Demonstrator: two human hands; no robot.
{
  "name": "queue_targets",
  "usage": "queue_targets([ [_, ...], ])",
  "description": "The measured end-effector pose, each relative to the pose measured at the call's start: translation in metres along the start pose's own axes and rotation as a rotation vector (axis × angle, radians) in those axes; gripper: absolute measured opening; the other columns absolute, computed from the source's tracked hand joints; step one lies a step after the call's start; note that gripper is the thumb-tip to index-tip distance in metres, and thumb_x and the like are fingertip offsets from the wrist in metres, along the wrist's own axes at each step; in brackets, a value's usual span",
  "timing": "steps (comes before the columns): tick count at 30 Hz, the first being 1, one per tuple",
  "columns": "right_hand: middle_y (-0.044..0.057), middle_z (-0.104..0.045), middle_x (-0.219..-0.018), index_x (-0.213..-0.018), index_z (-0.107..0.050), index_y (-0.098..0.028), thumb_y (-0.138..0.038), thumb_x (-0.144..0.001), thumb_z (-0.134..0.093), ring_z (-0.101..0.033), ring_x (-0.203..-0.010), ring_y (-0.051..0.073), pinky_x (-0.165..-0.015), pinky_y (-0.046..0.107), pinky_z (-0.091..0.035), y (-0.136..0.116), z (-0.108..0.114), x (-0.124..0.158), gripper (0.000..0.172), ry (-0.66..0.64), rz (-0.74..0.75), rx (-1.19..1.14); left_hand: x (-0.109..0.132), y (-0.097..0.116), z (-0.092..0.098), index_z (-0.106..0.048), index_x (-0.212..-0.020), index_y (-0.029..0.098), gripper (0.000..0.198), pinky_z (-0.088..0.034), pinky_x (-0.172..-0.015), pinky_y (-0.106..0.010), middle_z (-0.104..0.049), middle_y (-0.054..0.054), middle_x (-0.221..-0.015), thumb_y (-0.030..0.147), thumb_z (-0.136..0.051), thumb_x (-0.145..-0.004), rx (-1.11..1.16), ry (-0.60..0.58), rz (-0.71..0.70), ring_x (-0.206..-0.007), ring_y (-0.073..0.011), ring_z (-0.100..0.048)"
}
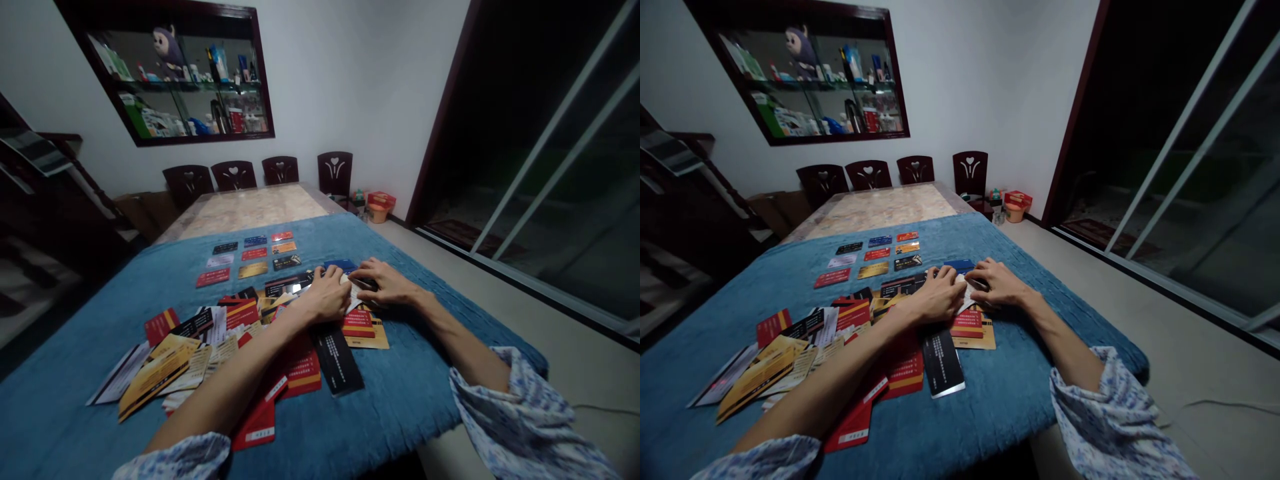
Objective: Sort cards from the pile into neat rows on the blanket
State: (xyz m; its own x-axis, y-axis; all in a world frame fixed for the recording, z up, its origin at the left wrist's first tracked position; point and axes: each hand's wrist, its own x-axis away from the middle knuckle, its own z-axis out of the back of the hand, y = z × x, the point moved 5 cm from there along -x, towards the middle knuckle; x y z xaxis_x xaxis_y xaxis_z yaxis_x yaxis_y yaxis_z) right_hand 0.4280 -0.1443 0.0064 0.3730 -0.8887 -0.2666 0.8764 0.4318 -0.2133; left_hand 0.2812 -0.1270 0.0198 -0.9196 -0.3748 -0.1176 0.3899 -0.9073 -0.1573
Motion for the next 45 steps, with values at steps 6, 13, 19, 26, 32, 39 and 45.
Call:
queue_targets([
  [6, 0.01, -0.063, -0.1, -0.113, -0.07, -0.022, -0.039, -0.086, -0.064, -0.052, -0.095, 0.026, -0.087, 0.044, -0.042, 0.0, -0.003, -0.001, 0.033, 0.007, 0.027, -0.042, -0.002, -0.002, -0.001, -0.058, -0.115, 0.013, 0.033, -0.031, -0.107, -0.059, -0.055, -0.019, -0.132, 0.032, -0.048, -0.09, 0.091, -0.032, 0.019, -0.139, -0.0364, -0.033],
  [13, 0.011, -0.064, -0.105, -0.115, -0.07, -0.021, -0.049, -0.079, -0.072, -0.052, -0.097, 0.027, -0.086, 0.044, -0.044, 0.003, -0.002, 0.0, 0.045, 0.018, 0.057, -0.071, -0.002, -0.005, -0.003, -0.058, -0.11, 0.015, 0.027, -0.033, -0.105, -0.062, -0.061, -0.017, -0.126, 0.03, -0.047, -0.091, 0.127, -0.059, 0.06, -0.135, -0.0345, -0.04],
  [19, 0.01, -0.067, -0.102, -0.107, -0.073, -0.022, -0.037, -0.082, -0.068, -0.054, -0.093, 0.025, -0.086, 0.044, -0.044, 0.001, 0.0, 0.001, 0.029, 0.035, 0.096, -0.095, -0.001, -0.006, 0.001, -0.064, -0.101, 0.013, 0.023, -0.032, -0.105, -0.06, -0.065, -0.018, -0.117, 0.02, -0.045, -0.09, 0.101, -0.061, 0.041, -0.137, -0.0352, -0.037],
  [26, 0.011, -0.069, -0.107, -0.107, -0.073, -0.019, -0.027, -0.074, -0.072, -0.055, -0.095, 0.025, -0.087, 0.045, -0.045, 0.001, 0.002, 0.001, 0.034, 0.023, 0.084, -0.114, 0.0, -0.007, 0.0, -0.065, -0.104, 0.013, 0.024, -0.035, -0.103, -0.06, -0.062, -0.019, -0.123, 0.02, -0.048, -0.088, 0.108, -0.091, 0.034, -0.136, -0.0361, -0.037],
  [32, 0.009, -0.072, -0.103, -0.098, -0.075, -0.022, -0.025, -0.079, -0.067, -0.057, -0.095, 0.025, -0.088, 0.045, -0.046, 0.001, 0.004, 0.002, 0.022, 0.059, 0.096, -0.166, -0.001, -0.014, 0.002, -0.067, -0.097, 0.013, 0.021, -0.036, -0.101, -0.057, -0.066, -0.017, -0.115, 0.021, -0.049, -0.088, 0.118, -0.115, 0.021, -0.134, -0.036, -0.039],
  [39, 0.008, -0.071, -0.088, -0.098, -0.076, -0.024, -0.033, -0.09, -0.057, -0.057, -0.089, 0.024, -0.081, 0.042, -0.05, 0.007, 0.009, 0.002, 0.023, 0.166, 0.046, -0.214, 0.0, -0.028, 0.009, -0.071, -0.096, 0.015, 0.024, -0.041, -0.094, -0.05, -0.065, -0.015, -0.112, 0.015, -0.049, -0.085, 0.154, -0.091, 0.082, -0.117, -0.0313, -0.049],
  [45, 0.008, -0.072, -0.086, -0.098, -0.076, -0.024, -0.035, -0.095, -0.05, -0.057, -0.083, 0.024, -0.08, 0.043, -0.049, 0.014, 0.007, 0.0, 0.028, 0.259, 0.05, -0.141, -0.001, -0.037, 0.007, -0.07, -0.098, 0.016, 0.031, -0.041, -0.09, -0.045, -0.064, -0.013, -0.108, 0.008, -0.045, -0.083, 0.188, -0.007, 0.161, -0.107, -0.0277, -0.052],
])
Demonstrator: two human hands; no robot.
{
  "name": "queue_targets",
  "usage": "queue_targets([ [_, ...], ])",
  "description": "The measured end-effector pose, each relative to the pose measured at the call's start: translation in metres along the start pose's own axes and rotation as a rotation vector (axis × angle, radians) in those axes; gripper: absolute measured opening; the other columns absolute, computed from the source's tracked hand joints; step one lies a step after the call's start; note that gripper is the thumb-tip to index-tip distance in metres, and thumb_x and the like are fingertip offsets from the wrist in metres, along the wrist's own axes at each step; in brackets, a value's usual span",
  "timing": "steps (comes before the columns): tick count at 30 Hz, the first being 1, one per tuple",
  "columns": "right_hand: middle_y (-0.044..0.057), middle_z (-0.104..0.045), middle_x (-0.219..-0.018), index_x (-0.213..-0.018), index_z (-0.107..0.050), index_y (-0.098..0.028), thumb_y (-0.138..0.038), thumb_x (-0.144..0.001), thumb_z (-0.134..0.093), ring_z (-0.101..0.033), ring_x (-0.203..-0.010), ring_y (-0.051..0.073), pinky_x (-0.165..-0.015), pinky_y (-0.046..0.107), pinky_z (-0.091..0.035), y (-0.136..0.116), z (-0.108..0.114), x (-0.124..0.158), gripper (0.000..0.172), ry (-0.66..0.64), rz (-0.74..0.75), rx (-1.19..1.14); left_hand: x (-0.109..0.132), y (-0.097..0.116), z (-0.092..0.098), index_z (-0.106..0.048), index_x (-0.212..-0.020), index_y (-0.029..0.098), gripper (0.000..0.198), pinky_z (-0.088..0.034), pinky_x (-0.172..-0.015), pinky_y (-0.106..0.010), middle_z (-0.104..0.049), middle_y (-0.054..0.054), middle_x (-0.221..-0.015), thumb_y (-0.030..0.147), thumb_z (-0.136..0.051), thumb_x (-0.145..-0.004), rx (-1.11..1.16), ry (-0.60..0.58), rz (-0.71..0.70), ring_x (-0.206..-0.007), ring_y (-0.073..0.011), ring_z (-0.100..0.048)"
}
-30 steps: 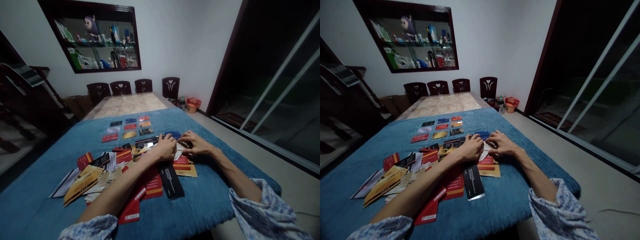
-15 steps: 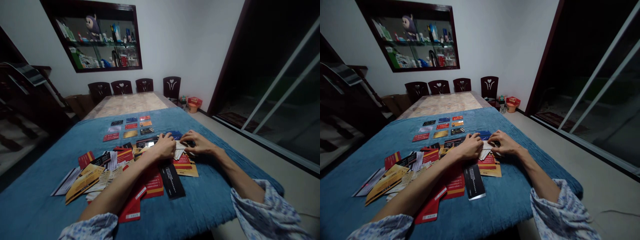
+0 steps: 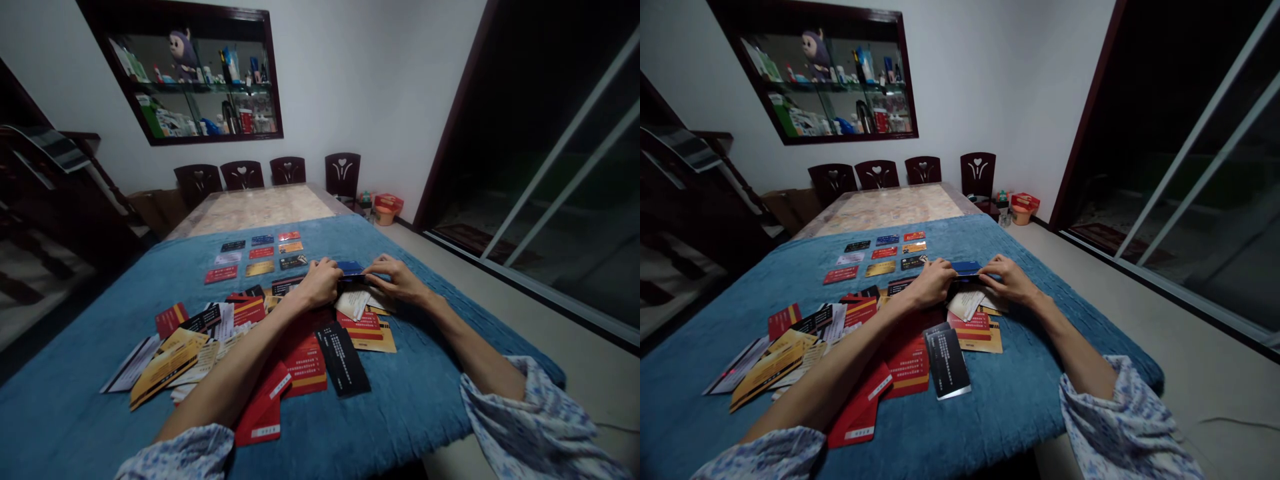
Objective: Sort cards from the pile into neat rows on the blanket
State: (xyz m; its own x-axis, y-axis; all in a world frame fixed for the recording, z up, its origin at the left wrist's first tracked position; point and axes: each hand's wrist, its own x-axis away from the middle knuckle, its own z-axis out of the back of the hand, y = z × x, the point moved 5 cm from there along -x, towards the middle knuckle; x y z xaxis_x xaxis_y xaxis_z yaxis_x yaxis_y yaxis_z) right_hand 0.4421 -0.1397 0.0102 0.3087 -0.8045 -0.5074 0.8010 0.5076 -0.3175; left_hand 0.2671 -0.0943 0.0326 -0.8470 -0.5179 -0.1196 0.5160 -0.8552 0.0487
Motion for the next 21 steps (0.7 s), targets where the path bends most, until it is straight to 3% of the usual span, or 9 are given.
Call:
queue_targets([
  [6, 0.009, -0.071, -0.087, -0.104, -0.075, -0.025, -0.029, -0.093, -0.051, -0.058, -0.087, 0.025, -0.078, 0.041, -0.05, 0.012, -0.008, 0.001, 0.026, 0.078, -0.04, 0.037, -0.003, -0.004, -0.004, -0.068, -0.1, 0.016, 0.029, -0.042, -0.091, -0.043, -0.068, -0.011, -0.107, 0.007, -0.044, -0.085, 0.108, 0.095, 0.046, -0.107, -0.026, -0.055],
  [14, 0.01, -0.067, -0.087, -0.107, -0.074, -0.022, -0.027, -0.093, -0.051, -0.059, -0.085, 0.024, -0.079, 0.04, -0.048, 0.011, -0.011, -0.001, 0.027, 0.186, -0.053, 0.032, -0.004, -0.011, -0.002, -0.067, -0.103, 0.018, 0.031, -0.045, -0.091, -0.039, -0.071, -0.009, -0.103, 0.007, -0.044, -0.085, 0.142, 0.169, 0.104, -0.104, -0.0252, -0.059],
  [21, 0.009, -0.066, -0.09, -0.117, -0.067, -0.024, -0.023, -0.091, -0.051, -0.06, -0.089, 0.025, -0.082, 0.042, -0.048, 0.006, -0.011, -0.002, 0.03, 0.237, -0.081, 0.034, -0.002, -0.013, -0.001, -0.055, -0.129, 0.019, 0.049, -0.046, -0.09, -0.037, -0.07, -0.009, -0.109, 0.006, -0.049, -0.082, 0.148, 0.242, 0.109, -0.102, -0.0244, -0.06],
])
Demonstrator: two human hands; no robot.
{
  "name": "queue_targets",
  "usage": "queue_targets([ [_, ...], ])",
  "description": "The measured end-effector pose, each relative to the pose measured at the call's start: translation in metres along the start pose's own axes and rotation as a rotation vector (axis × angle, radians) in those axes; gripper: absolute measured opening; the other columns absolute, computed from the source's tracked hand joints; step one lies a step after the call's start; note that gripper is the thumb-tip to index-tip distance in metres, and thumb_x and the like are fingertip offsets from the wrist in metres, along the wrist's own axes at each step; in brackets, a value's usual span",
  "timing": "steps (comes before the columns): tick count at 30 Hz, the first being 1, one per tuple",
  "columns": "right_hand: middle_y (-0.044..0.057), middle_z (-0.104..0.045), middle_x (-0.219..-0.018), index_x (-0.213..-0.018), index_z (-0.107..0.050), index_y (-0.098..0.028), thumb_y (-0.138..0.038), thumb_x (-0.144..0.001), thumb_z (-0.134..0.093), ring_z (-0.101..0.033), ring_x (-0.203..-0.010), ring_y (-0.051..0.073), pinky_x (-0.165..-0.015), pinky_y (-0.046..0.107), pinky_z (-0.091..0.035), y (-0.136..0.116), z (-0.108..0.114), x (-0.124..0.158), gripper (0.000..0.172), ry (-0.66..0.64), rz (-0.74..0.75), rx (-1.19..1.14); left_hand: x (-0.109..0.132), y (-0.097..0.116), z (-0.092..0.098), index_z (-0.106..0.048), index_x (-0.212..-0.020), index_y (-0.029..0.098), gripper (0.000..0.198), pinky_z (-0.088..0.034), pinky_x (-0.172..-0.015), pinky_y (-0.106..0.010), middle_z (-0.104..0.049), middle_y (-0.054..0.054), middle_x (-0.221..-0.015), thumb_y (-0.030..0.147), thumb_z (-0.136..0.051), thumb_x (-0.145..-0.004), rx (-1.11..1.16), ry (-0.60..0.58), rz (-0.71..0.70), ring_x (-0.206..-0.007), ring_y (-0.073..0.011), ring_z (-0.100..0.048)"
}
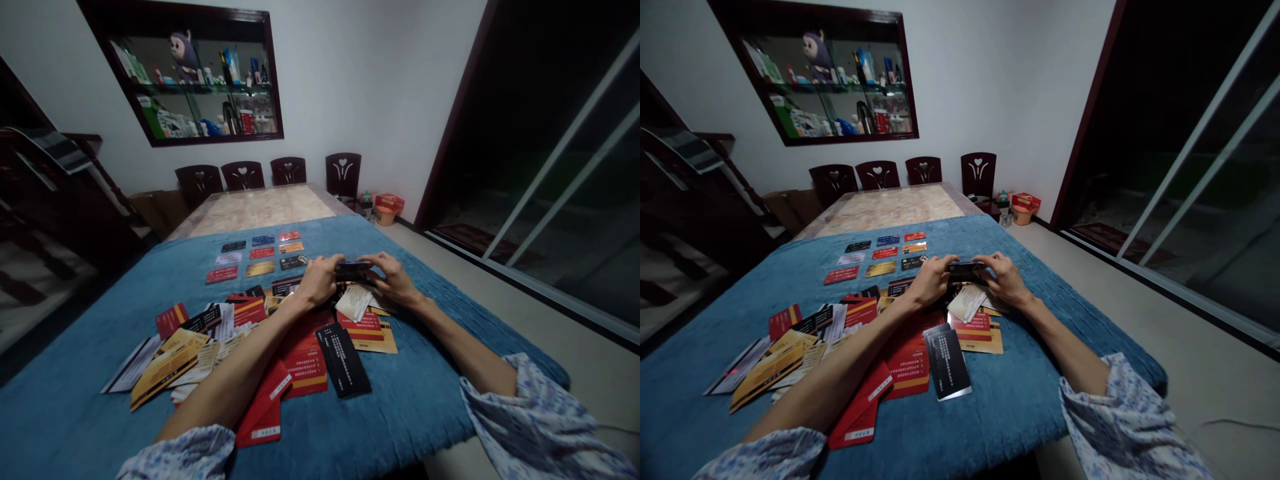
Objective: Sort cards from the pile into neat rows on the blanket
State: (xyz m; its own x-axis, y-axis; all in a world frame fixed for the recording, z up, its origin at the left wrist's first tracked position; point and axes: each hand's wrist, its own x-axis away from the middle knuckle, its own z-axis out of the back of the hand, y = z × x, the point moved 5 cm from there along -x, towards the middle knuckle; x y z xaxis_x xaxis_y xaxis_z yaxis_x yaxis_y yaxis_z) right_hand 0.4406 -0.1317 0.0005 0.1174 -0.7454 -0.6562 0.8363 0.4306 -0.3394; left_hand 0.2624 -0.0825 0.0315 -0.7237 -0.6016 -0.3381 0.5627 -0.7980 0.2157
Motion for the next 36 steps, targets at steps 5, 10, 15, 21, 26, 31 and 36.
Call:
queue_targets([
  [5, 0.009, -0.068, -0.094, -0.118, -0.065, -0.025, -0.021, -0.091, -0.049, -0.059, -0.089, 0.026, -0.082, 0.043, -0.048, -0.003, -0.003, -0.001, 0.031, -0.008, 0.02, -0.027, 0.001, 0.001, 0.001, -0.055, -0.125, 0.022, 0.046, -0.046, -0.088, -0.036, -0.069, -0.007, -0.106, 0.005, -0.047, -0.083, -0.037, 0.001, 0.005, -0.099, -0.0237, -0.06],
  [10, 0.009, -0.069, -0.096, -0.123, -0.062, -0.025, -0.021, -0.089, -0.051, -0.056, -0.092, 0.027, -0.081, 0.044, -0.046, -0.003, -0.006, 0.0, 0.036, -0.001, 0.032, 0.01, 0.002, -0.001, 0.007, -0.059, -0.113, 0.022, 0.034, -0.046, -0.084, -0.033, -0.069, -0.005, -0.092, 0.008, -0.052, -0.083, 0.001, 0.045, 0.085, -0.094, -0.0233, -0.06],
  [15, 0.009, -0.067, -0.101, -0.123, -0.058, -0.023, -0.024, -0.087, -0.057, -0.054, -0.093, 0.028, -0.081, 0.041, -0.041, -0.011, -0.006, -0.001, 0.037, -0.004, 0.083, 0.112, 0.002, -0.003, 0.014, -0.06, -0.108, 0.021, 0.032, -0.045, -0.084, -0.034, -0.067, -0.005, -0.088, 0.007, -0.051, -0.081, 0.019, 0.103, 0.172, -0.093, -0.0234, -0.059],
  [21, 0.013, -0.064, -0.111, -0.131, -0.052, -0.02, -0.031, -0.087, -0.059, -0.051, -0.101, 0.032, -0.084, 0.043, -0.038, -0.02, -0.008, -0.002, 0.046, 0.01, 0.109, 0.253, 0.003, -0.002, 0.015, -0.059, -0.109, 0.021, 0.035, -0.046, -0.085, -0.037, -0.067, -0.005, -0.089, 0.006, -0.046, -0.08, 0.014, 0.117, 0.188, -0.091, -0.0232, -0.059],
  [26, 0.013, -0.063, -0.108, -0.133, -0.051, -0.02, -0.033, -0.09, -0.054, -0.05, -0.1, 0.032, -0.085, 0.045, -0.036, -0.024, -0.009, -0.003, 0.045, 0.049, 0.132, 0.313, 0.002, -0.003, 0.015, -0.059, -0.109, 0.022, 0.035, -0.047, -0.083, -0.036, -0.067, -0.005, -0.086, 0.007, -0.046, -0.08, 0.023, 0.135, 0.177, -0.09, -0.0231, -0.059],
  [31, 0.013, -0.063, -0.107, -0.133, -0.05, -0.02, -0.032, -0.09, -0.052, -0.05, -0.099, 0.032, -0.084, 0.044, -0.036, -0.026, -0.008, -0.003, 0.045, 0.053, 0.134, 0.336, 0.002, -0.003, 0.019, -0.059, -0.108, 0.022, 0.029, -0.046, -0.085, -0.037, -0.068, -0.005, -0.09, 0.01, -0.046, -0.084, 0.003, 0.123, 0.17, -0.093, -0.0236, -0.058],
  [36, 0.014, -0.063, -0.109, -0.135, -0.05, -0.019, -0.031, -0.089, -0.054, -0.049, -0.101, 0.033, -0.084, 0.045, -0.036, -0.028, -0.008, -0.004, 0.048, 0.034, 0.133, 0.344, 0.002, 0.003, 0.021, -0.057, -0.109, 0.019, 0.024, -0.044, -0.089, -0.04, -0.068, -0.008, -0.109, 0.015, -0.052, -0.086, -0.072, 0.076, 0.137, -0.104, -0.0265, -0.055],
])
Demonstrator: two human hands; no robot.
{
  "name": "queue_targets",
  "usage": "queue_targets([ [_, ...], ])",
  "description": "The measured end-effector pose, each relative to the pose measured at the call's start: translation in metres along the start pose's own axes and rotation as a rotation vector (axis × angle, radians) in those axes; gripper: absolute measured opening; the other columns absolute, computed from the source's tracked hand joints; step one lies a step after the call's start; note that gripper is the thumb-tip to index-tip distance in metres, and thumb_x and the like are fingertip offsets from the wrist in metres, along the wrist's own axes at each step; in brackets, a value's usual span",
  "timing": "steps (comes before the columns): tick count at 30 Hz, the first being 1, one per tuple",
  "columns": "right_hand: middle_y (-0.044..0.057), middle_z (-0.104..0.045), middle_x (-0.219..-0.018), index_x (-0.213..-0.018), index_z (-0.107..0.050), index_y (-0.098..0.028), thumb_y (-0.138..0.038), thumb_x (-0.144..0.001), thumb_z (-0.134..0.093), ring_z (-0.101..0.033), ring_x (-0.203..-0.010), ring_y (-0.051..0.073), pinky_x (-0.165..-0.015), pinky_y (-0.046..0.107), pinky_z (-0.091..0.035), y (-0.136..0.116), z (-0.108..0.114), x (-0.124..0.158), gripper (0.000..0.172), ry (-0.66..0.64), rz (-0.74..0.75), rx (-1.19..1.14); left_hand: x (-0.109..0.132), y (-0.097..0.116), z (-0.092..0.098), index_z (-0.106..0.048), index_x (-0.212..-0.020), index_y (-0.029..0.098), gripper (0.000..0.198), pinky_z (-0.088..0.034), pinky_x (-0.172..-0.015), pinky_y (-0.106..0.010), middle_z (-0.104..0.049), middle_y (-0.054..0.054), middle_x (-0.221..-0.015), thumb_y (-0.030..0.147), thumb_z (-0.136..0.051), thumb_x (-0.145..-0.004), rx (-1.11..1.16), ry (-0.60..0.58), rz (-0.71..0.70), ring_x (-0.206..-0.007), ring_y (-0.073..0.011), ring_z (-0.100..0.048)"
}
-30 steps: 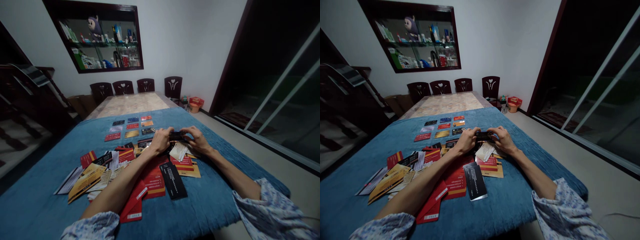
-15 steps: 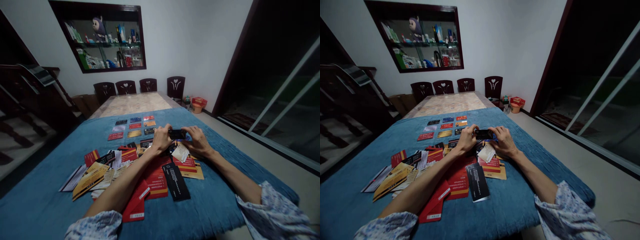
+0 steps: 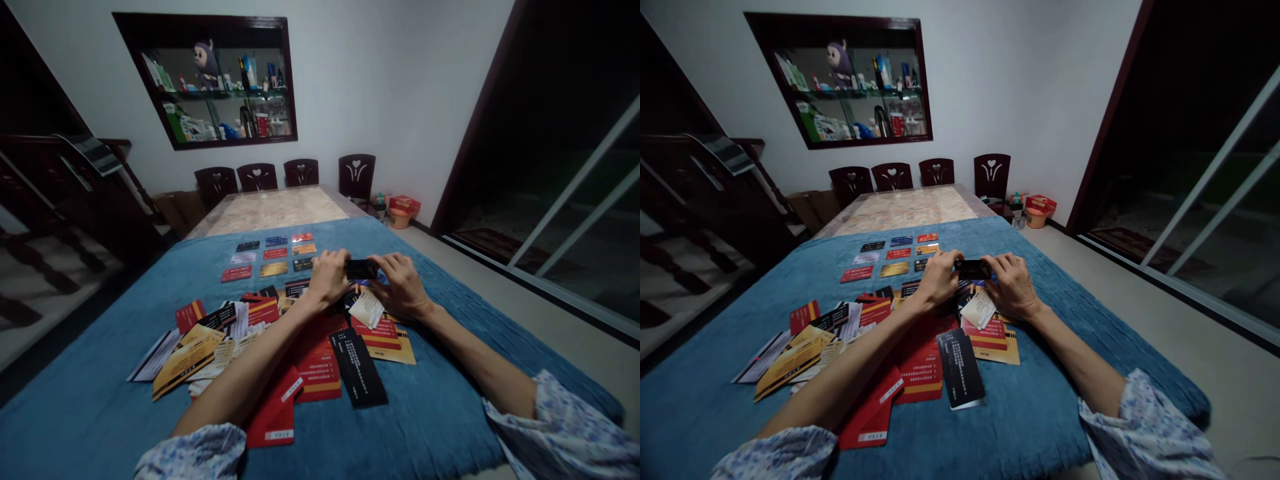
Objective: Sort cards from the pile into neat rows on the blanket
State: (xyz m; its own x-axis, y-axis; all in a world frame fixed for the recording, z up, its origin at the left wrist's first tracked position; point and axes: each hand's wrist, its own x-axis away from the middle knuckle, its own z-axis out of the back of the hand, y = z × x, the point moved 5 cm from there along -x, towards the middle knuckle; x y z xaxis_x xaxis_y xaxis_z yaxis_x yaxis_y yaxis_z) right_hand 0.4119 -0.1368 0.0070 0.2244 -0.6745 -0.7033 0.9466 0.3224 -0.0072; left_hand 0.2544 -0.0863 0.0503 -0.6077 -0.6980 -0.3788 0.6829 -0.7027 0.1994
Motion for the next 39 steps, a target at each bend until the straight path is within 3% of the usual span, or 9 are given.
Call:
queue_targets([
  [6, 0.016, -0.058, -0.117, -0.133, -0.053, -0.019, -0.033, -0.088, -0.055, -0.047, -0.106, 0.033, -0.082, 0.044, -0.037, -0.004, 0.002, -0.004, 0.046, -0.007, 0.014, 0.002, 0.007, 0.005, 0.003, -0.053, -0.116, 0.018, 0.037, -0.043, -0.091, -0.043, -0.057, -0.014, -0.122, 0.038, -0.062, -0.087, -0.152, -0.031, -0.078, -0.113, -0.0305, -0.05],
  [13, 0.016, -0.058, -0.119, -0.132, -0.056, -0.019, -0.033, -0.087, -0.057, -0.045, -0.108, 0.033, -0.082, 0.043, -0.04, -0.007, 0.001, -0.026, 0.046, -0.025, 0.086, 0.034, 0.007, -0.009, 0.014, -0.052, -0.121, 0.017, 0.037, -0.042, -0.093, -0.042, -0.054, -0.014, -0.129, 0.016, -0.055, -0.085, -0.276, -0.001, -0.138, -0.117, -0.0294, -0.049],
  [24, 0.015, -0.06, -0.117, -0.132, -0.055, -0.019, -0.031, -0.085, -0.061, -0.047, -0.105, 0.03, -0.08, 0.04, -0.042, -0.019, -0.018, -0.067, 0.049, -0.034, 0.188, -0.005, 0.006, -0.048, 0.022, -0.048, -0.132, 0.014, 0.047, -0.042, -0.092, -0.041, -0.054, -0.016, -0.134, 0.01, -0.05, -0.084, -0.445, 0.081, -0.155, -0.121, -0.0298, -0.047],
  [30, 0.014, -0.059, -0.119, -0.132, -0.055, -0.02, -0.034, -0.084, -0.064, -0.047, -0.104, 0.029, -0.08, 0.039, -0.042, -0.02, -0.04, -0.09, 0.051, -0.162, 0.205, -0.038, 0.0, -0.071, 0.025, -0.052, -0.127, 0.015, 0.039, -0.041, -0.094, -0.043, -0.055, -0.015, -0.132, 0.016, -0.051, -0.088, -0.458, 0.007, -0.088, -0.121, -0.0307, -0.046],
  [39, 0.015, -0.057, -0.121, -0.131, -0.056, -0.017, -0.04, -0.085, -0.067, -0.047, -0.105, 0.029, -0.081, 0.037, -0.041, -0.022, -0.074, -0.116, 0.052, -0.425, 0.201, -0.011, -0.009, -0.101, 0.016, -0.052, -0.126, 0.017, 0.046, -0.041, -0.095, -0.047, -0.055, -0.015, -0.13, 0.022, -0.061, -0.081, -0.439, -0.166, 0.0, -0.123, -0.0325, -0.043],
])
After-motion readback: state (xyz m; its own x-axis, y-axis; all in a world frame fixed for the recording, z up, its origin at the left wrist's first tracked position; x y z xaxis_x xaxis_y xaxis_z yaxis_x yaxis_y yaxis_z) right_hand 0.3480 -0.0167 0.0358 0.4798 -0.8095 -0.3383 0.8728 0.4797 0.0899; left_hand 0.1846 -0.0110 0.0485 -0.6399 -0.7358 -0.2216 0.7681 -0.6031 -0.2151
